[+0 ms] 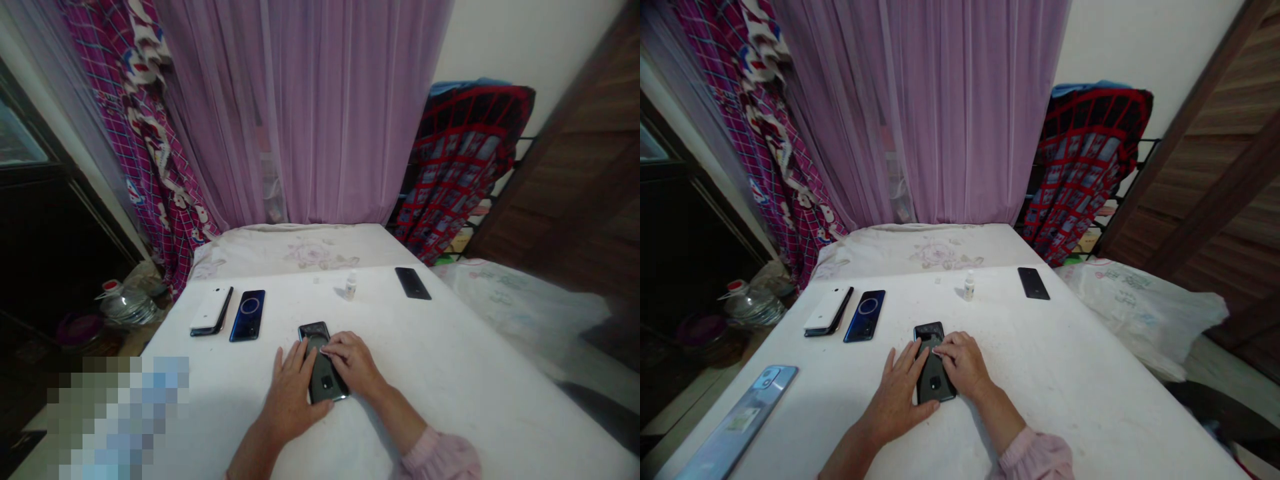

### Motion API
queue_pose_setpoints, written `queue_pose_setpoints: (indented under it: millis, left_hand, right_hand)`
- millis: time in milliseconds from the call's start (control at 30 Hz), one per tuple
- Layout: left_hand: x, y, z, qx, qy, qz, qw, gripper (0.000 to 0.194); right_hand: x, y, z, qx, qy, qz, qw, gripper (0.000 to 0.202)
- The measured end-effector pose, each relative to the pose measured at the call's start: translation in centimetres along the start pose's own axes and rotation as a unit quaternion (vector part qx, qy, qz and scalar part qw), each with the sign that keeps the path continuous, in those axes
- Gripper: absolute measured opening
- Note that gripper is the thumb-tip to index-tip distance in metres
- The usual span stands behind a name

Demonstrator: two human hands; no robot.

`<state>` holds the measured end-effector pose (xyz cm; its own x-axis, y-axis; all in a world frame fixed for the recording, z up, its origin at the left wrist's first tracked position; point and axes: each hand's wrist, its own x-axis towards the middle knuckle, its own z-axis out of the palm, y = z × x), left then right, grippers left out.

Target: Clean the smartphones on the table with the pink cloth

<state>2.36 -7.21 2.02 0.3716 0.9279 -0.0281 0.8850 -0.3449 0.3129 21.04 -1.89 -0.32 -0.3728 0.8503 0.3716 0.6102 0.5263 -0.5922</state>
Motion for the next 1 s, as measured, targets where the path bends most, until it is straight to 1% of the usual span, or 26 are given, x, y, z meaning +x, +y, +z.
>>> queue_pose_setpoints:
  millis: [100, 167, 333, 433, 500, 667, 733, 867, 1000]
  left_hand:
    - [0.0, 0.1, -0.3, -0.003, -0.008, -0.002, 1.000, 0.087]
    - [0.0, 0.0, -0.3, -0.004, -0.016, -0.003, 1.000, 0.087]
    - [-0.1, -0.7, 0.5, -0.004, 0.001, 0.012, 1.000, 0.088]
    - [-0.1, -0.9, 0.8, -0.004, 0.010, 0.018, 1.000, 0.088]
    - [-0.1, -0.9, 0.8, -0.004, 0.007, 0.015, 1.000, 0.088]
    - [-0.1, -0.8, 0.6, -0.003, 0.002, 0.014, 1.000, 0.089]
    - [0.0, -0.8, 0.7, -0.004, 0.003, 0.016, 1.000, 0.089]
    - [0.0, -1.0, 1.0, -0.006, 0.015, 0.024, 1.000, 0.087]
    - [0.0, -1.0, 1.0, -0.017, -0.006, 0.015, 1.000, 0.088]
  right_hand:
    - [1.1, 0.1, 0.4, -0.014, 0.015, 0.018, 1.000, 0.028]
    - [1.2, 0.0, 0.3, -0.019, 0.019, 0.019, 0.999, 0.029]
    - [-0.6, -0.5, -0.3, 0.002, -0.002, -0.007, 1.000, 0.033]
    - [-1.2, -0.5, -0.2, 0.015, -0.007, -0.004, 1.000, 0.033]
    - [-0.8, -0.3, 0.0, 0.008, -0.006, 0.006, 1.000, 0.032]
    - [1.1, -0.1, 0.6, -0.012, 0.008, 0.014, 1.000, 0.027]
    - [1.3, -0.2, 0.5, -0.012, 0.012, 0.019, 1.000, 0.027]
    - [0.2, -0.7, 0.1, -0.006, 0.002, 0.017, 1.000, 0.025]
    - [-0.8, -1.0, -0.1, -0.004, -0.017, -0.004, 1.000, 0.022]
